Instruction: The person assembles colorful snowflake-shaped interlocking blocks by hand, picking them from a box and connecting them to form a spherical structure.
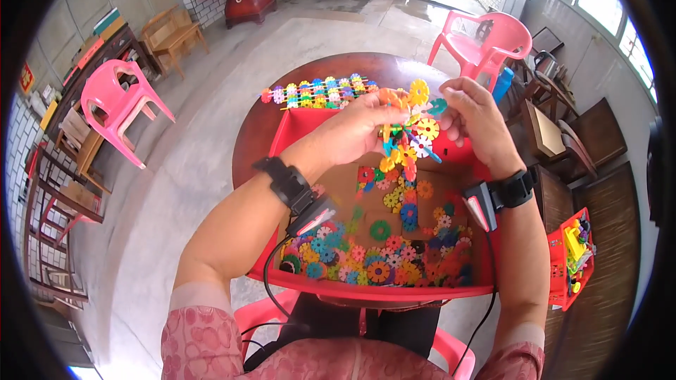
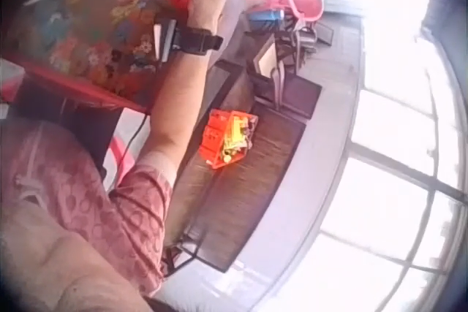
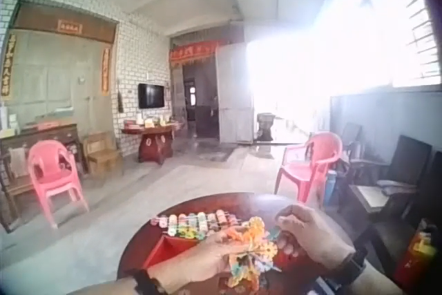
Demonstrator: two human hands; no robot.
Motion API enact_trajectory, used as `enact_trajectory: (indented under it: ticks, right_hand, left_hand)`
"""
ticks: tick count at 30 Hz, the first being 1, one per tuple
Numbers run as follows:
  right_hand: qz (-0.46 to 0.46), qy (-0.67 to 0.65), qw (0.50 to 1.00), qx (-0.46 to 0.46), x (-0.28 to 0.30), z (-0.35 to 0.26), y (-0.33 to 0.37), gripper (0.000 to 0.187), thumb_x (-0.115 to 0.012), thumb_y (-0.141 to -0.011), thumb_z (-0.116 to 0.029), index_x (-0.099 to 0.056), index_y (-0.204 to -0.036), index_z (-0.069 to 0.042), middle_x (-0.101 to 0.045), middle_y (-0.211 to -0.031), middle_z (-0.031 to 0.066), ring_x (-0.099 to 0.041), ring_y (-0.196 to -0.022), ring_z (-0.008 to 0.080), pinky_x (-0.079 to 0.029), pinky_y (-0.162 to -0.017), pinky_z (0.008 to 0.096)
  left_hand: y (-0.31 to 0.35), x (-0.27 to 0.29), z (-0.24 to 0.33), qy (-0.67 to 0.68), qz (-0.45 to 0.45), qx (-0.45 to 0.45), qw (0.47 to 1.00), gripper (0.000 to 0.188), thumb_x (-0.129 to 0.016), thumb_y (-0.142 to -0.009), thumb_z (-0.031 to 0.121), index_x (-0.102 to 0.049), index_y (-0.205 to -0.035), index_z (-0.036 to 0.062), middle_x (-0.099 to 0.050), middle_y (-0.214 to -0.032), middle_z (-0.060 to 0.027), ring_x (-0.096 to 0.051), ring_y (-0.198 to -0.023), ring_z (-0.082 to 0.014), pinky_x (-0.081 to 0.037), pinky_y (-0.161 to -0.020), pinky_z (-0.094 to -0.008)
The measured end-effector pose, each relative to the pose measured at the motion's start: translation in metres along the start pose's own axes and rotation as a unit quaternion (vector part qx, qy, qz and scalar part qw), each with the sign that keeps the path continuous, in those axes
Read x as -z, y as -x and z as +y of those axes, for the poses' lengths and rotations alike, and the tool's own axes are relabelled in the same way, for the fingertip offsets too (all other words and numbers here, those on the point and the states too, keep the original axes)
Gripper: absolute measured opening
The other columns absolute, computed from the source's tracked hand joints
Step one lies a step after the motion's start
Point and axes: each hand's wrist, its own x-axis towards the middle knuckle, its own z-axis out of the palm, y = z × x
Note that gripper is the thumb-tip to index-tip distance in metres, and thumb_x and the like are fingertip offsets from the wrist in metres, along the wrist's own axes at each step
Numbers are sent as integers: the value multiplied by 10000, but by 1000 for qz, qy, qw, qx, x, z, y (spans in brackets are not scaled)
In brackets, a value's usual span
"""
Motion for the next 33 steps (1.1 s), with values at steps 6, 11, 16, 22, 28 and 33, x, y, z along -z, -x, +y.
enact_trajectory:
  ticks: [6, 11, 16, 22, 28, 33]
  right_hand:
    - [-60, 176, 980, -75, 27, 17, -11, 181, -481, -858, -148, -580, -823, 0, -585, -606, 57, -531, -452, 106, -388, -384, 244]
    - [-193, 378, 903, -67, 13, 60, -18, 124, -536, -778, -80, -606, -761, 21, -587, -625, 92, -582, -487, 168, -452, -428, 293]
    - [-276, 483, 825, 99, -4, 113, -15, 135, -572, -735, -94, -653, -836, -57, -648, -857, 110, -602, -877, 290, -491, -742, 370]
    - [-193, 568, 788, 142, -20, 158, -5, 187, -591, -724, -61, -646, -901, -81, -633, -843, 121, -614, -842, 298, -493, -758, 384]
    - [-158, 594, 760, 213, -35, 183, 6, 242, -525, -780, -104, -634, -989, -157, -577, -978, 118, -582, -921, 302, -495, -757, 403]
    - [-139, 606, 712, 328, -45, 188, 12, 242, -485, -810, -123, -634, -996, -169, -555, -1006, 107, -571, -918, 287, -490, -762, 397]
  left_hand:
    - [-11, 19, 1, 77, 41, -2, 996, 233, -555, -872, 205, -526, -1055, 63, -597, -1015, -70, -610, -890, -198, -515, -750, -444]
    - [-11, 26, 7, 31, 50, 11, 998, 360, -515, -899, 268, -513, -1163, 24, -599, -1121, -102, -596, -1007, -227, -512, -796, -410]
    - [-6, 17, 12, 13, 66, 11, 998, 357, -496, -916, 329, -508, -1159, 68, -602, -1090, -88, -602, -970, -215, -514, -743, -410]
    - [-9, 20, 4, -18, 70, -17, 997, 361, -498, -917, 339, -498, -1160, 72, -589, -1096, -84, -596, -974, -217, -503, -755, -424]
    - [-8, 14, 7, -6, 73, -31, 997, 346, -520, -910, 319, -505, -1150, 70, -586, -1100, -83, -592, -983, -208, -501, -775, -433]
    - [-13, 11, 9, 20, 81, -20, 996, 332, -544, -902, 298, -526, -1127, 55, -599, -1084, -73, -603, -966, -180, -503, -813, -411]
